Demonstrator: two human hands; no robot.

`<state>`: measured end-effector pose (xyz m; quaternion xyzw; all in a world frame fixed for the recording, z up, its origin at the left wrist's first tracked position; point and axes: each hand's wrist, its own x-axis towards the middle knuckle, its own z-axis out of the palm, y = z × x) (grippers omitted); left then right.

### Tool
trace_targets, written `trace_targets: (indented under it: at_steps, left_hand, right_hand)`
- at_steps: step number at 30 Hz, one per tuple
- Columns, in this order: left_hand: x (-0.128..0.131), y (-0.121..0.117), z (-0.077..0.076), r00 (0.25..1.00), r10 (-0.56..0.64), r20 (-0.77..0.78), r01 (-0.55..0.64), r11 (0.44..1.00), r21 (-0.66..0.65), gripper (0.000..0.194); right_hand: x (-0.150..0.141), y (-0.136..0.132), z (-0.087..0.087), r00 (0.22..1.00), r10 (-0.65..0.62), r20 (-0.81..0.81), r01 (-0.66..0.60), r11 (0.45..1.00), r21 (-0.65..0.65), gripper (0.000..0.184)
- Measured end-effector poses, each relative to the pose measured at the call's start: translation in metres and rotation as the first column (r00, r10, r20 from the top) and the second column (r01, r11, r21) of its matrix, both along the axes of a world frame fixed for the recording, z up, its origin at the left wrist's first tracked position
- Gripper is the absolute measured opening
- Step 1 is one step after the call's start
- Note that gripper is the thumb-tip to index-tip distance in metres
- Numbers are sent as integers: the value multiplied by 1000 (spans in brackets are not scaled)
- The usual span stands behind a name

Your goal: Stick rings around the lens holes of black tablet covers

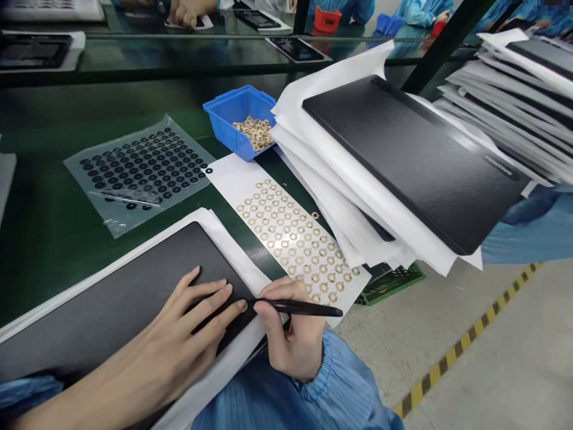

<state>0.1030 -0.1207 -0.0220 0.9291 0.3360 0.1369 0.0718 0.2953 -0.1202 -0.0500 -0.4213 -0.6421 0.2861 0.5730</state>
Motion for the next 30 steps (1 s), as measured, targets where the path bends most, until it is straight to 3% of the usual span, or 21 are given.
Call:
trace_targets:
  at_steps: [12, 17, 23, 30]
  left_hand:
    - [1, 3, 1, 998, 0, 66, -1, 1000, 20, 27]
    - [-1, 3, 3, 997, -10, 73, 11, 1000, -12, 30]
    - [-1, 2, 6, 1000, -8, 5, 8, 1000, 27, 38]
    - [2, -6, -2, 995, 69, -66, -63, 994, 88, 38]
  right_hand:
    - [3, 2, 0, 992, 115, 45, -117, 992, 40, 14]
    - [2, 1, -3, 998, -51, -23, 53, 995, 88, 13]
    - [1, 2, -2, 997, -59, -49, 63, 994, 86, 11]
    - [1, 2, -3, 995, -67, -76, 72, 995, 62, 12]
